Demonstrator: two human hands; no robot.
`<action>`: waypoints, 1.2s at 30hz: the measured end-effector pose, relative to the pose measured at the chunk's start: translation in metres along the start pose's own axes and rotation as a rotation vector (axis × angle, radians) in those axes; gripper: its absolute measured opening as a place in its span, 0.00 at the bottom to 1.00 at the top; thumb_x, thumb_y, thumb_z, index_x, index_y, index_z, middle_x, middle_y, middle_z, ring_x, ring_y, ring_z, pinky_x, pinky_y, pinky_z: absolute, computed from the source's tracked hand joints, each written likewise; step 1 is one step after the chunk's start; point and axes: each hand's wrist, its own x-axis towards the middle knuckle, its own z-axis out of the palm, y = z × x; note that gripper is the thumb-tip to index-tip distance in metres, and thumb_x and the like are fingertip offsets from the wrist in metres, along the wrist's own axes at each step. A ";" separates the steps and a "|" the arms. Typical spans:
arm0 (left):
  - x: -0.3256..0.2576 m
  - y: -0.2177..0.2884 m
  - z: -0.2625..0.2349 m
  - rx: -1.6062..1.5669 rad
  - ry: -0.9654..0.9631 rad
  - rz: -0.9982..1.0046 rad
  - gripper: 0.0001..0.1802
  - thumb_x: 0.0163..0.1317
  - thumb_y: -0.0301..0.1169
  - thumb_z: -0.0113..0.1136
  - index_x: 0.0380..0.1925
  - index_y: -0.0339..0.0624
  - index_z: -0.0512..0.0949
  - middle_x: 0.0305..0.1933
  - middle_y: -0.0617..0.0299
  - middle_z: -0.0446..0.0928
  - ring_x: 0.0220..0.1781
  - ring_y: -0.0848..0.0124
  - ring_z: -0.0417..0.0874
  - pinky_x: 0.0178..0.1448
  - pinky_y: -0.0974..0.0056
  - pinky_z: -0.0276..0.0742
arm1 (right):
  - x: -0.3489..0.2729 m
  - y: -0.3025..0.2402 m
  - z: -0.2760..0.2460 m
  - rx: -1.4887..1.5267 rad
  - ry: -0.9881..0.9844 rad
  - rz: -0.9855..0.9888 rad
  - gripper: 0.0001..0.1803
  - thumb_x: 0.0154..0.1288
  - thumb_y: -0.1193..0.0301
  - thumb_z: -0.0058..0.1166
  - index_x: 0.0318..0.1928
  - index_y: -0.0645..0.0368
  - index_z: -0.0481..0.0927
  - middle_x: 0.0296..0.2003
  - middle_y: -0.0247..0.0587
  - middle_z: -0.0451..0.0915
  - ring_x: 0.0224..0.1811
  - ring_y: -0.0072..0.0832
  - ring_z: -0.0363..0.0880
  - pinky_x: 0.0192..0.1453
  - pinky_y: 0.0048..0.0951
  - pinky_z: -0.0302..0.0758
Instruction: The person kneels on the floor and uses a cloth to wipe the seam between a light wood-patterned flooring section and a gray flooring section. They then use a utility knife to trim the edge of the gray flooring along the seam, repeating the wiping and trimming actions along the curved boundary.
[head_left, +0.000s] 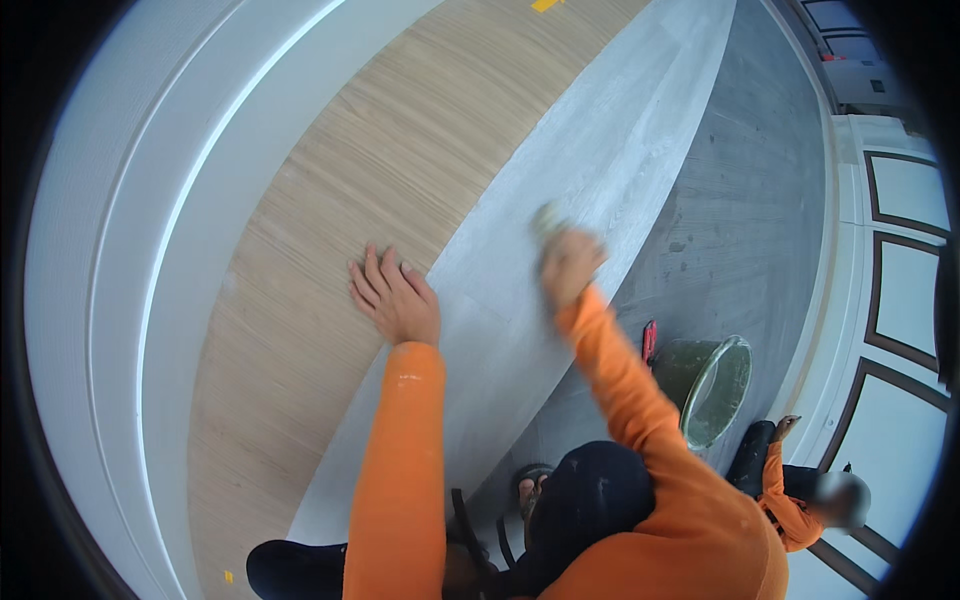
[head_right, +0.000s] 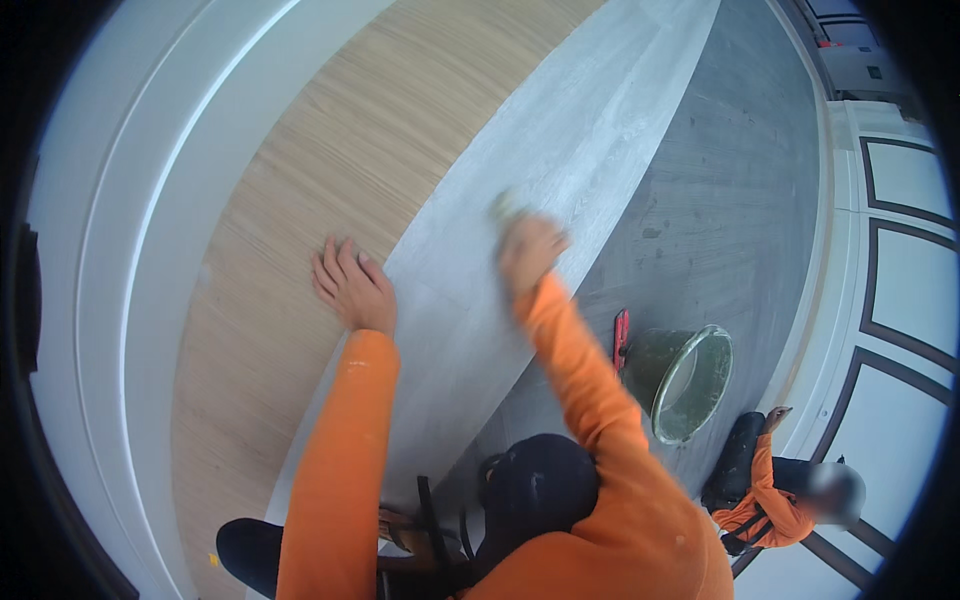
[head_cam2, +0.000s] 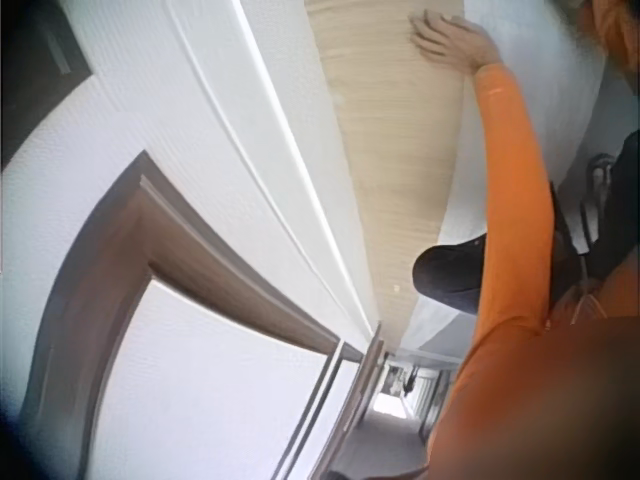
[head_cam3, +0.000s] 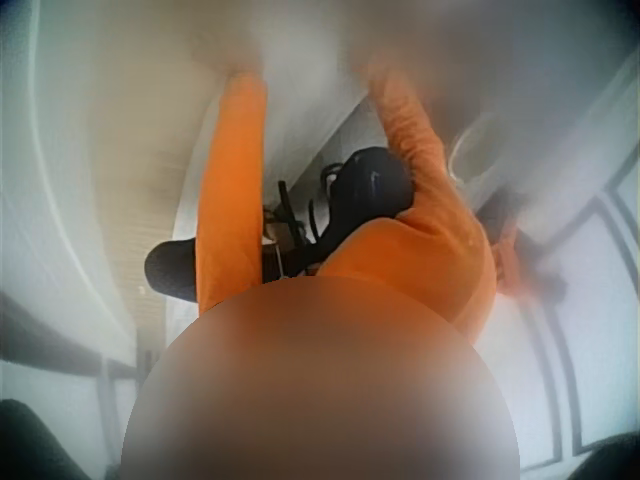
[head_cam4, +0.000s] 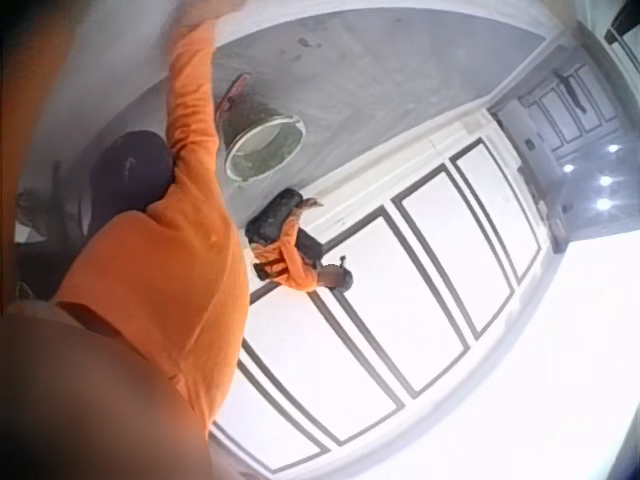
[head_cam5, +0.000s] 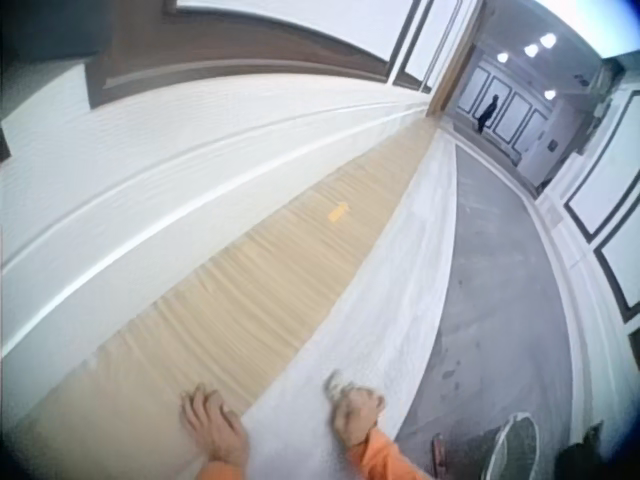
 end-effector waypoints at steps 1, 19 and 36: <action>0.001 0.001 -0.002 -0.005 0.002 -0.001 0.20 0.78 0.34 0.49 0.66 0.44 0.72 0.80 0.51 0.64 0.85 0.40 0.54 0.85 0.34 0.49 | -0.053 -0.027 -0.019 0.158 -0.056 -0.250 0.07 0.64 0.69 0.55 0.41 0.55 0.82 0.44 0.55 0.81 0.56 0.54 0.76 0.66 0.71 0.59; -0.001 0.002 0.000 0.044 -0.005 0.028 0.22 0.78 0.35 0.46 0.68 0.44 0.70 0.80 0.50 0.63 0.85 0.39 0.54 0.84 0.34 0.49 | -0.066 -0.037 -0.035 -0.143 -1.160 -0.280 0.17 0.69 0.71 0.53 0.57 0.50 0.85 0.60 0.48 0.82 0.74 0.51 0.70 0.76 0.79 0.52; -0.001 0.001 0.003 0.107 0.020 0.035 0.21 0.77 0.36 0.48 0.66 0.44 0.73 0.79 0.50 0.65 0.84 0.38 0.57 0.82 0.33 0.53 | 0.111 0.057 -0.027 -0.392 -0.819 -0.270 0.15 0.72 0.68 0.59 0.57 0.47 0.86 0.62 0.49 0.81 0.72 0.52 0.71 0.75 0.73 0.56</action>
